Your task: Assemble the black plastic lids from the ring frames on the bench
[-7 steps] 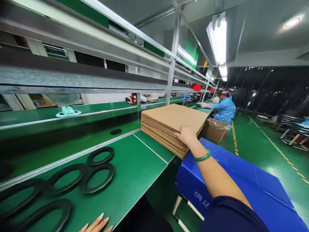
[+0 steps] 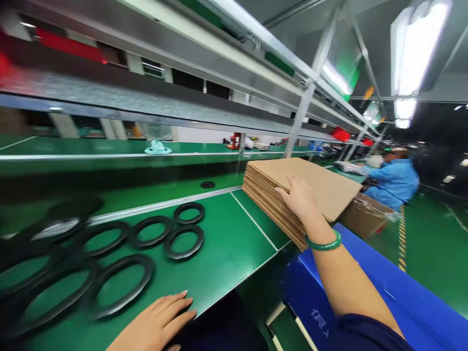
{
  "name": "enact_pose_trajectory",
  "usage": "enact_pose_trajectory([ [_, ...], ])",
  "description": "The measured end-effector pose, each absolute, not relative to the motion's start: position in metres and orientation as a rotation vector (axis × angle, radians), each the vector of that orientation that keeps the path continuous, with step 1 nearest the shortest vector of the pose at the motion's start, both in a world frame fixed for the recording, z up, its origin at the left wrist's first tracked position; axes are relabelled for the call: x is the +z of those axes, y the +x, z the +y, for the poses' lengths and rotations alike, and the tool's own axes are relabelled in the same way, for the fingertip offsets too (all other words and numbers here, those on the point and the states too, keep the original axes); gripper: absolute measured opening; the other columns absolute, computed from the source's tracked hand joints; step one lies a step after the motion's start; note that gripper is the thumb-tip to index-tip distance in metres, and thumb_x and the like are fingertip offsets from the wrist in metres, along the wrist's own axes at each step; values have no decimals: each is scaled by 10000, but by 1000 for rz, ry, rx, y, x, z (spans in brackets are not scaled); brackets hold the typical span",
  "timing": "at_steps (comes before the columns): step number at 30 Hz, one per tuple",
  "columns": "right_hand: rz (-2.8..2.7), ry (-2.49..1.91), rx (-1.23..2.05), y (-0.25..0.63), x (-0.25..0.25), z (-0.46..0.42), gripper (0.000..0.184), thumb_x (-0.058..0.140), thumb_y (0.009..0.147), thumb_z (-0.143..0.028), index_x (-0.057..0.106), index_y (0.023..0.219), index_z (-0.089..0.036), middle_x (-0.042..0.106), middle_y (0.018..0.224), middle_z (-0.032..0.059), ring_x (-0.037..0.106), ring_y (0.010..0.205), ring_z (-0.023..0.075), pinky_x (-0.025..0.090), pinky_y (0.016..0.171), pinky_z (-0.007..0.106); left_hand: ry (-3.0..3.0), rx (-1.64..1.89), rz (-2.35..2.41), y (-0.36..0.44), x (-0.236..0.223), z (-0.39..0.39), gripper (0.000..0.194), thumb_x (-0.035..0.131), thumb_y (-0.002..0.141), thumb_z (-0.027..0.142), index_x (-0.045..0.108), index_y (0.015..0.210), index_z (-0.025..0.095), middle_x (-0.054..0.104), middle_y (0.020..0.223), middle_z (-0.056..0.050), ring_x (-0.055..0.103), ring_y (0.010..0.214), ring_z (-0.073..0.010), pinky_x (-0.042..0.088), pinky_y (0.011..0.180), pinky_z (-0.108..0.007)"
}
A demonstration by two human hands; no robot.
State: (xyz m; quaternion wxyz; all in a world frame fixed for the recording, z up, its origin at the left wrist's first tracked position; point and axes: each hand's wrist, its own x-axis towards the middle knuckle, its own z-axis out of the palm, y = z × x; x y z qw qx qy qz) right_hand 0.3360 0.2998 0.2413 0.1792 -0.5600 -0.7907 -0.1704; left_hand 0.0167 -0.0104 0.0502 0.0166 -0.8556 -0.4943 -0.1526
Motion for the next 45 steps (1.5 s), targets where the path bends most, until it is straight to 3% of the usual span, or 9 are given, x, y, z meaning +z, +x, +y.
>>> enact_pose_trajectory([
  [6, -2353, -956, 101, 202, 212, 317, 521, 639, 938, -449, 604, 1364, -151, 564, 1400, 124, 508, 1304, 340, 388, 1143, 505, -2593, -573, -1966, 34, 111, 35, 436, 602, 840, 127, 614, 1268, 210, 664, 1275, -97, 584, 1242, -306, 435, 1129, -520],
  [11, -2386, -806, 430, 85, 136, 339, 374, 669, 925, -332, 667, 1272, -191, 620, 1336, 91, 565, 1250, 287, 447, 1102, 446, -2280, -503, -2044, 11, 96, 56, 527, 618, 847, 125, 557, 1368, 181, 567, 1422, -124, 446, 1392, -343, 395, 1151, -607],
  [14, -2331, -829, 622, 44, 81, 363, 262, 631, 955, -253, 689, 1193, -162, 666, 1251, 107, 622, 1159, 249, 496, 1036, 433, -2202, -452, -2019, -3, 85, 54, 592, 677, 790, 138, 564, 1369, 184, 583, 1407, -128, 485, 1358, -373, 456, 1088, -640],
  [20, -2215, -842, 992, 29, 19, 408, 267, 630, 983, -377, 706, 1050, -130, 711, 1069, 85, 669, 1016, 213, 523, 966, 437, -2042, -426, -2028, -21, 83, 53, 573, 671, 804, 242, 564, 1361, 158, 586, 1408, -107, 549, 1298, -372, 556, 991, -592],
  [25, -2170, -816, 1204, 33, 7, 426, 289, 638, 883, -410, 757, 988, -169, 738, 1035, 82, 676, 981, 248, 517, 946, 422, -1823, -428, -2161, -48, 76, 59, 460, 464, 955, 216, 500, 1407, 137, 568, 1433, -84, 535, 1321, -298, 547, 1010, -524],
  [29, -2173, -786, 1259, 32, 4, 425, 240, 662, 822, -364, 778, 942, -193, 741, 1031, 72, 669, 969, 252, 511, 939, 398, -1747, -441, -2283, -65, 65, 59, 431, 406, 973, 212, 525, 1371, 100, 612, 1359, -127, 511, 1330, -326, 539, 1005, -535],
  [35, -2210, -813, 1183, 31, 6, 421, 145, 664, 883, -253, 752, 966, -172, 732, 1018, 55, 672, 941, 205, 524, 925, 371, -1762, -649, -2415, -70, 61, 58, 323, 406, 945, 197, 664, 1137, 160, 628, 1044, -119, 524, 1287, -326, 562, 990, -505],
  [40, -2204, -957, 949, 14, 5, 441, 175, 670, 964, -291, 694, 1034, -132, 691, 979, 50, 658, 854, 178, 553, 860, 380, -1687, -731, -2478, -75, 59, 62, 213, 465, 839, 188, 661, 921, 198, 546, 1301, -154, 463, 1350, -387, 533, 1004, -597],
  [45, -2171, -1010, 713, -17, 6, 481, 189, 654, 981, -265, 660, 1129, -148, 616, 1222, 86, 587, 1127, 233, 471, 1033, 467, -1702, -780, -2610, -79, 56, 60, 148, 440, 840, 199, 581, 881, 211, 504, 1437, -168, 448, 1384, -372, 519, 1014, -604],
])
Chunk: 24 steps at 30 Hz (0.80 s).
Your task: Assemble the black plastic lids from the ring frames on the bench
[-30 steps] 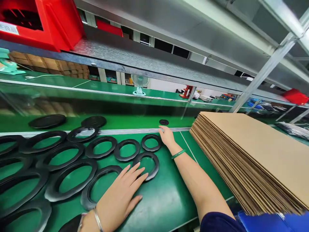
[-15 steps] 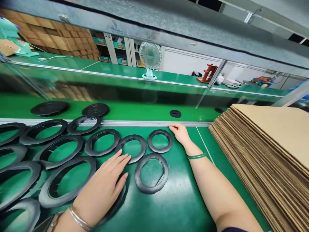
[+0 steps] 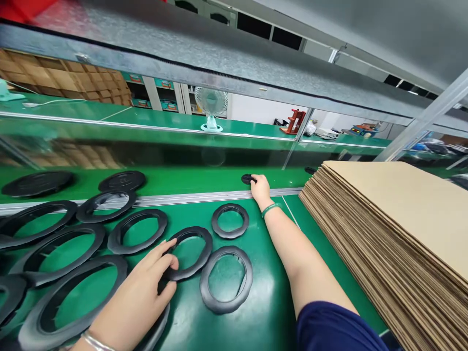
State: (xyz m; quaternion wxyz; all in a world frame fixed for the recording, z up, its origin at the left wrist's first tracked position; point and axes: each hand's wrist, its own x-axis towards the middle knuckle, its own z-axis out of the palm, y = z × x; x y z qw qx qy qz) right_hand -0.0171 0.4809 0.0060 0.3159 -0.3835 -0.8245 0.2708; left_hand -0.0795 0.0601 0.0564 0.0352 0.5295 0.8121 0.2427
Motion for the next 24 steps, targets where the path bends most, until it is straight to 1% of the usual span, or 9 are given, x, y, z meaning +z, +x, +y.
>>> enact_pose_trajectory([
  [2, -2205, -1000, 693, -29, 5, 496, 184, 667, 972, -254, 662, 1122, -149, 611, 1233, 85, 567, 1168, 244, 450, 1057, 482, 1547, 804, 2444, -80, 59, 58, 151, 417, 889, 238, 566, 909, 225, 511, 1458, -151, 476, 1372, -344, 519, 1024, -577],
  [5, -2258, -996, 713, -44, 2, 512, 133, 685, 961, -258, 674, 1015, -137, 641, 1140, 72, 591, 1113, 232, 461, 1040, 473, 1210, 955, 2358, -75, 72, 60, 163, 416, 964, 366, 533, 1000, 258, 570, 1423, -106, 601, 1249, -315, 538, 1002, -521],
  [8, -2269, -975, 753, -50, 2, 519, 150, 692, 956, -274, 668, 917, -131, 656, 1035, 54, 615, 1024, 210, 485, 995, 443, 764, 1207, 2183, -65, 90, 66, 315, 425, 984, 536, 470, 1176, 291, 666, 1302, -72, 678, 1125, -284, 557, 984, -481],
  [10, -2240, -950, 779, -51, 6, 517, 165, 697, 951, -275, 661, 878, -131, 656, 985, 42, 620, 980, 199, 491, 974, 428, 570, 1405, 1994, -59, 97, 70, 416, 477, 961, 585, 429, 1213, 258, 711, 1205, -89, 687, 1105, -276, 599, 917, -439],
  [13, -2115, -924, 811, -45, 15, 498, 147, 697, 937, -259, 667, 876, -129, 649, 963, 41, 616, 943, 194, 493, 949, 411, 421, 1568, 1742, -53, 99, 73, 476, 634, 889, 567, 440, 1113, 195, 742, 1074, -133, 709, 1038, -293, 629, 798, -396],
  [15, -2014, -900, 846, -36, 23, 473, 135, 677, 928, -255, 689, 889, -126, 650, 953, 59, 617, 900, 194, 505, 913, 385, 399, 1577, 1656, -51, 97, 72, 512, 747, 812, 521, 451, 1064, 186, 748, 1028, -139, 722, 983, -295, 620, 793, -396],
  [17, -1943, -845, 902, -22, 33, 440, 165, 646, 922, -274, 717, 896, -127, 657, 930, 79, 623, 847, 196, 524, 852, 355, 421, 1557, 1621, -48, 93, 69, 544, 820, 743, 439, 440, 1045, 194, 751, 1012, -127, 719, 976, -279, 600, 837, -393],
  [20, -1900, -720, 992, 12, 54, 380, 193, 648, 901, -310, 748, 913, -145, 668, 899, 71, 634, 811, 199, 541, 762, 327, 484, 1493, 1596, -44, 87, 66, 559, 830, 705, 332, 396, 1036, 212, 751, 1012, -102, 708, 994, -251, 564, 920, -401],
  [24, -1901, -444, 989, 70, 89, 298, 90, 716, 889, -266, 776, 924, -208, 653, 810, 25, 616, 771, 187, 529, 716, 328, 577, 1366, 1591, -38, 83, 67, 555, 800, 706, 310, 355, 1027, 228, 748, 1023, -96, 710, 1013, -273, 557, 938, -457],
])
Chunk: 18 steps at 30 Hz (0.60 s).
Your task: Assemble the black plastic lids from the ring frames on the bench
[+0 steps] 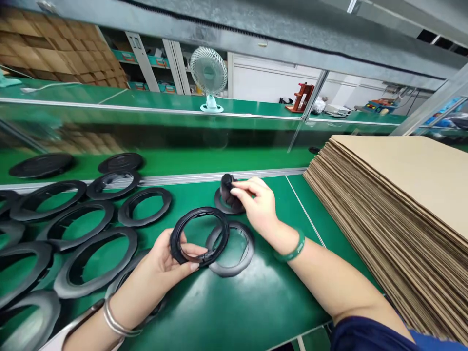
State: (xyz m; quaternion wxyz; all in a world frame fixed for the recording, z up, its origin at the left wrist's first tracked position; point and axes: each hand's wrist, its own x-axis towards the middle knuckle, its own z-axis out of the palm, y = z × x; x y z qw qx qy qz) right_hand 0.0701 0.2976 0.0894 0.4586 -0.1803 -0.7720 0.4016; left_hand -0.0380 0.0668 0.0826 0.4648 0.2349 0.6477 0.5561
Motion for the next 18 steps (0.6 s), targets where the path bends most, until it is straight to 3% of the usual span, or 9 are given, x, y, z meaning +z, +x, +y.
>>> enact_pose_trajectory([
  [4, -2059, -101, 829, 103, 101, 247, 113, 685, 949, -193, 758, 1031, -216, 634, 771, 28, 583, 697, 168, 501, 618, 314, 620, 1323, 1588, -35, 83, 69, 605, 801, 709, 327, 378, 1127, 213, 735, 1048, -90, 700, 1052, -279, 558, 957, -462],
  [9, -2167, 148, 512, 99, 84, 236, 147, 612, 978, -140, 687, 1104, -138, 635, 780, 54, 559, 696, 168, 507, 639, 315, 670, 1345, 1624, -32, 85, 70, 601, 806, 694, 294, 442, 1161, 188, 693, 1043, -50, 705, 989, -243, 596, 866, -379],
  [18, -2292, 297, 344, 96, 76, 242, 209, 559, 945, -54, 624, 1132, -119, 626, 783, 58, 563, 701, 180, 499, 609, 315, 583, 1333, 1606, -33, 89, 71, 605, 832, 684, 293, 443, 1134, 184, 700, 948, -25, 717, 894, -211, 600, 758, -297],
])
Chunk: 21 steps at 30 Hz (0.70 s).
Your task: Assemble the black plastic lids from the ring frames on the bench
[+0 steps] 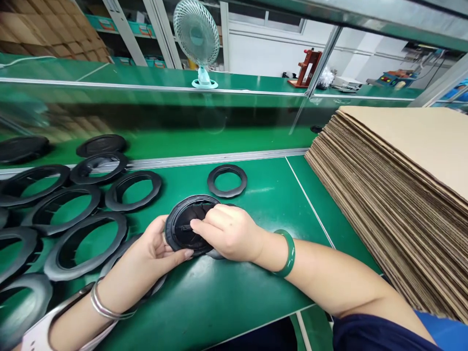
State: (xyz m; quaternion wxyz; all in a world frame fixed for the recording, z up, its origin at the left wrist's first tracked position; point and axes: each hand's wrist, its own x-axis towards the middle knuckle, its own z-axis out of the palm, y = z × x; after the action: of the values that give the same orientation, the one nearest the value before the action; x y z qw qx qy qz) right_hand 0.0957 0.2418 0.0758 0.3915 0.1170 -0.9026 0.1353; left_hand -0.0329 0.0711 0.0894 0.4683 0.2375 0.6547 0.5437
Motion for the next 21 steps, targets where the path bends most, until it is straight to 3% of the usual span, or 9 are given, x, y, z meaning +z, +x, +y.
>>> enact_pose_trajectory([
  [5, -2306, 318, 274, 95, 75, 241, 235, 540, 954, -67, 587, 1173, -140, 621, 769, 48, 539, 673, 184, 482, 573, 326, 596, 1356, 1600, -33, 89, 71, 592, 834, 679, 265, 449, 1121, 187, 693, 945, -19, 719, 900, -214, 607, 745, -294],
  [10, -2331, 326, 338, 95, 77, 241, 167, 509, 966, -66, 623, 1079, -111, 607, 764, 64, 510, 678, 180, 472, 589, 321, 625, 1331, 1619, -32, 87, 70, 571, 820, 695, 258, 453, 1128, 191, 684, 920, -3, 714, 861, -195, 600, 725, -269],
  [18, -2421, 226, 497, 97, 84, 238, 204, 472, 982, -103, 676, 978, -120, 584, 785, 72, 492, 697, 189, 473, 623, 323, 721, 1209, 1703, -33, 86, 62, 508, 769, 773, 282, 441, 1154, 210, 671, 911, -7, 680, 796, -180, 562, 671, -260],
  [21, -2469, 222, 487, 99, 86, 234, 243, 436, 988, -105, 664, 1071, -89, 573, 803, 83, 471, 716, 201, 474, 635, 342, 756, 1191, 1741, -34, 88, 60, 498, 757, 777, 285, 438, 1153, 213, 661, 879, 4, 673, 768, -178, 554, 650, -256],
])
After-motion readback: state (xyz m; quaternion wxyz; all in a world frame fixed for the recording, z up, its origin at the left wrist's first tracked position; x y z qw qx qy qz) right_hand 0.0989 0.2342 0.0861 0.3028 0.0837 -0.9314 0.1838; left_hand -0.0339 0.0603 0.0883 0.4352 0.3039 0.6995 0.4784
